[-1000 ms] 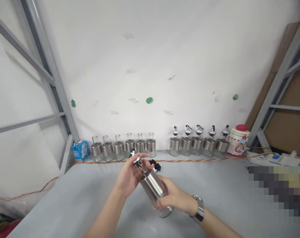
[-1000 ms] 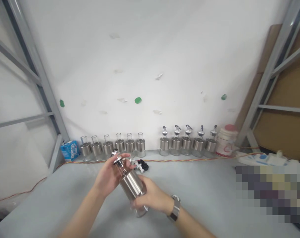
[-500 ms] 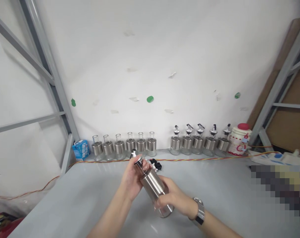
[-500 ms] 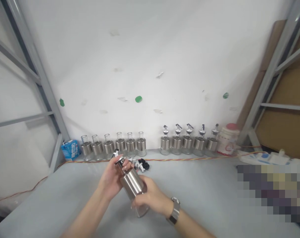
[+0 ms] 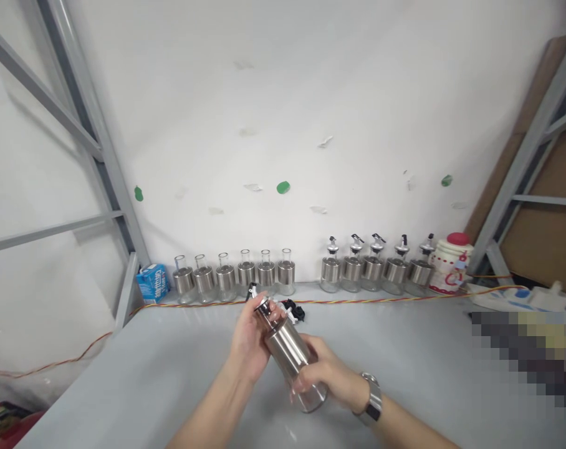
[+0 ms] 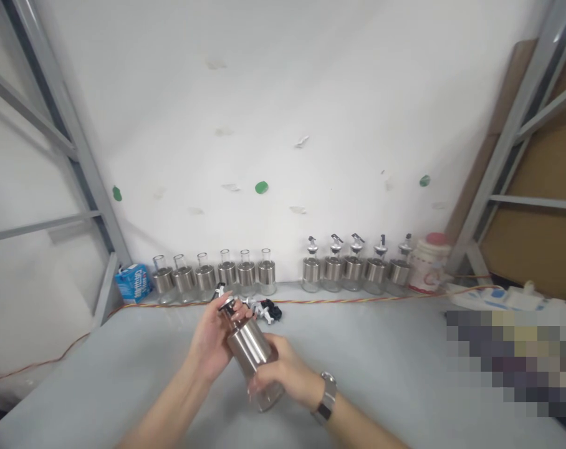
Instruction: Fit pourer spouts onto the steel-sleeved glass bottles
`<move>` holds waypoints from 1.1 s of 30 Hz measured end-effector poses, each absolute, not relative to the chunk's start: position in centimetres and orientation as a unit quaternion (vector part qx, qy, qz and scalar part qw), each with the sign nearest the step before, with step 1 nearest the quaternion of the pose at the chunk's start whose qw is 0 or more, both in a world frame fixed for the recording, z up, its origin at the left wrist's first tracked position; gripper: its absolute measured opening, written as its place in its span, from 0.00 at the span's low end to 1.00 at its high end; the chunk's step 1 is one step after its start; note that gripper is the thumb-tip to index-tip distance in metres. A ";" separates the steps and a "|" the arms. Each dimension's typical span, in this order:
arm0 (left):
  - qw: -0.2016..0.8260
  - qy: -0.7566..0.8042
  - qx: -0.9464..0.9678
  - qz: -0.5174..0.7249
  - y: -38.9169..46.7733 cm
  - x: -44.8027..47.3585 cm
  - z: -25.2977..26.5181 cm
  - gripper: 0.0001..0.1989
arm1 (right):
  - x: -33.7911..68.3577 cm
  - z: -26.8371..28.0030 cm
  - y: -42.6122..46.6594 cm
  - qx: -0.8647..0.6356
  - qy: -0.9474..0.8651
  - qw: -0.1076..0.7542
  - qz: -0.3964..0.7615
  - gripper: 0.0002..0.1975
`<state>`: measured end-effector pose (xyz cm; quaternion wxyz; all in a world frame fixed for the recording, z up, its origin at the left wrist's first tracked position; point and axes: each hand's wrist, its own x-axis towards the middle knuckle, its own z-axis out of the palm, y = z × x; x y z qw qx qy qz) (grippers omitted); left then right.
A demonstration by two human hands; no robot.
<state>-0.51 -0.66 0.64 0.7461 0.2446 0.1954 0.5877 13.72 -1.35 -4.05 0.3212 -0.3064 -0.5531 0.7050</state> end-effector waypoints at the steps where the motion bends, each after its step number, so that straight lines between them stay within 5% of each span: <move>1: 0.745 0.214 0.235 0.586 -0.6 -0.5 0.7 0.13 | 13.7 -4.3 -1.3 -0.295 -0.532 0.315 0.728 0.22; 11: 0.780 0.219 0.226 0.541 -0.6 -1.0 1.1 0.15 | 13.6 -4.1 -1.6 -0.174 -0.481 0.259 0.819 0.19; 17: 0.709 0.265 0.249 0.604 -0.3 -1.3 0.9 0.16 | 13.6 -3.4 -1.7 -0.306 -0.626 0.333 0.636 0.31; 28: 0.692 0.224 0.362 0.583 -1.4 -0.5 2.1 0.24 | 13.9 -3.8 -1.7 -0.443 -0.753 0.473 0.114 0.30; 31: 0.663 0.205 0.393 0.604 -1.4 -0.3 2.1 0.19 | 14.3 -3.7 -1.0 -0.452 -0.741 0.488 0.090 0.28; 33: 0.642 0.217 0.420 0.604 -1.5 -0.2 2.1 0.23 | 14.5 -3.4 -0.9 -0.439 -0.723 0.500 0.189 0.28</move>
